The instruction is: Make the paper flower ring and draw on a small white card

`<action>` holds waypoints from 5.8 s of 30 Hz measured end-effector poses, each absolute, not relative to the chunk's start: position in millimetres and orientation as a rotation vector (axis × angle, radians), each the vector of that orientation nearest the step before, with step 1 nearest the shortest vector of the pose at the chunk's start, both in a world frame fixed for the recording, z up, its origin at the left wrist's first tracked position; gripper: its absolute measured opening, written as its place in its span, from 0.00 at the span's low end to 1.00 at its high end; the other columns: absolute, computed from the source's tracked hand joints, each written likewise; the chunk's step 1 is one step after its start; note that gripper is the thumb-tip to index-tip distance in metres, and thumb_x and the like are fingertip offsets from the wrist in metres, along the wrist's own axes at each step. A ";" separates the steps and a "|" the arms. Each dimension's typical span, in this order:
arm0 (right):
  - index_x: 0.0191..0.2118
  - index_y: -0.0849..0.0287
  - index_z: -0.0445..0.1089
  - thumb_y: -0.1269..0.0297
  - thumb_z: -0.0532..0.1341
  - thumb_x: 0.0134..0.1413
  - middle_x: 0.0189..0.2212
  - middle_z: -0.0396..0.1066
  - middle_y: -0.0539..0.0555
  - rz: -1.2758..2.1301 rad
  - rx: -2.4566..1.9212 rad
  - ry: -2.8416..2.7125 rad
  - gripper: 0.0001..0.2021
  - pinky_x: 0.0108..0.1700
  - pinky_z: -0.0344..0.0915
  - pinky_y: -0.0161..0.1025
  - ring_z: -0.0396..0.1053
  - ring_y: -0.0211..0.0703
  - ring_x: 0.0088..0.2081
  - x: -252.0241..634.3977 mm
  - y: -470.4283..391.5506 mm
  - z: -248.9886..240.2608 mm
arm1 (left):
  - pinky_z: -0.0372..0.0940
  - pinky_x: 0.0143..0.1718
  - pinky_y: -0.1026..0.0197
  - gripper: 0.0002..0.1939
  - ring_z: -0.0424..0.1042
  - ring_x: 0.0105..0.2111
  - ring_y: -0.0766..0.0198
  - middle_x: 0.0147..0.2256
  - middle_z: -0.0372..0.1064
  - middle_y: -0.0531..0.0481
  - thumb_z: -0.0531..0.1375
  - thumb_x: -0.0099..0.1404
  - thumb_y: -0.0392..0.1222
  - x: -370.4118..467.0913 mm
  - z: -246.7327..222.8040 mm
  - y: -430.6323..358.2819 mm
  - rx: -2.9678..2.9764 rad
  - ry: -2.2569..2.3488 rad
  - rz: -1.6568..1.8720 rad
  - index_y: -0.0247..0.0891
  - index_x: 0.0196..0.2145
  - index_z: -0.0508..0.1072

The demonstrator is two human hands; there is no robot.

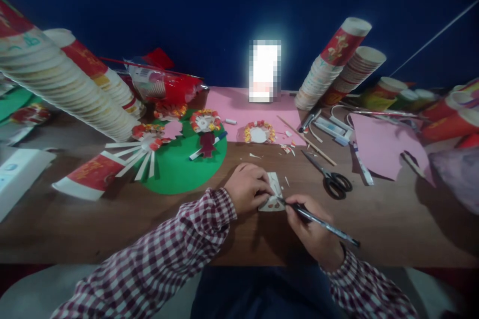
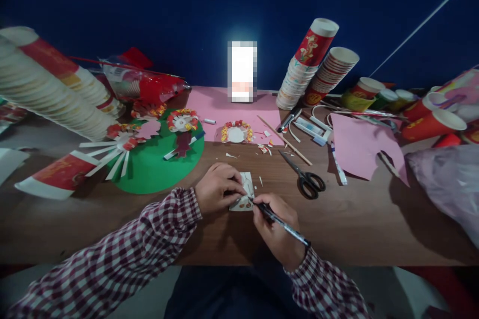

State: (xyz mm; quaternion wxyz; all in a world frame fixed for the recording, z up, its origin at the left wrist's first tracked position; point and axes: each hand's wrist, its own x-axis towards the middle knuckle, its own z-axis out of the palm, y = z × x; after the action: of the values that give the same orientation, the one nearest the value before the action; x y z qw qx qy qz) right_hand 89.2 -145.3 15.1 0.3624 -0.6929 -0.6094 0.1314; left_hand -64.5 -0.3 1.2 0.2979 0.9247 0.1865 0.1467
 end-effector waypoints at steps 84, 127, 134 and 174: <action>0.30 0.58 0.64 0.62 0.55 0.59 0.24 0.67 0.50 0.409 -1.774 -1.691 0.08 0.30 0.58 0.35 0.65 0.40 0.28 94.4 -125.3 13.5 | 0.55 0.46 0.57 0.07 0.66 0.40 0.63 0.37 0.71 0.53 0.59 0.59 0.41 -63.4 -8.1 -1.0 2.538 0.455 0.475 0.45 0.33 0.78; 0.30 0.57 0.61 0.62 0.53 0.60 0.22 0.63 0.48 0.451 -1.788 -1.721 0.08 0.29 0.56 0.35 0.62 0.38 0.25 94.4 -125.6 11.8 | 0.56 0.46 0.56 0.08 0.66 0.41 0.62 0.37 0.71 0.52 0.58 0.58 0.38 -63.5 -6.6 -1.7 2.540 0.462 0.476 0.44 0.33 0.77; 0.31 0.57 0.61 0.61 0.53 0.60 0.22 0.64 0.48 0.453 -1.794 -1.726 0.08 0.29 0.56 0.35 0.63 0.39 0.25 95.5 -126.1 9.9 | 0.56 0.47 0.56 0.07 0.66 0.41 0.62 0.37 0.71 0.52 0.58 0.59 0.39 -63.9 -6.2 -1.8 2.548 0.465 0.466 0.45 0.33 0.77; 0.30 0.57 0.59 0.63 0.53 0.60 0.20 0.61 0.46 0.486 -1.749 -1.742 0.08 0.27 0.54 0.34 0.60 0.36 0.23 96.4 -126.0 9.7 | 0.56 0.45 0.57 0.06 0.66 0.39 0.62 0.37 0.71 0.52 0.62 0.57 0.45 -63.1 -5.4 -2.2 2.540 0.460 0.468 0.43 0.31 0.77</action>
State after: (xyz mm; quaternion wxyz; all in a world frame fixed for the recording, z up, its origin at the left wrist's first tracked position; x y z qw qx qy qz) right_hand 96.4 -126.0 9.7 0.3079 -0.6613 -0.6588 0.1839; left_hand -63.1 -2.2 -5.4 0.2562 0.9359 0.1694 0.1723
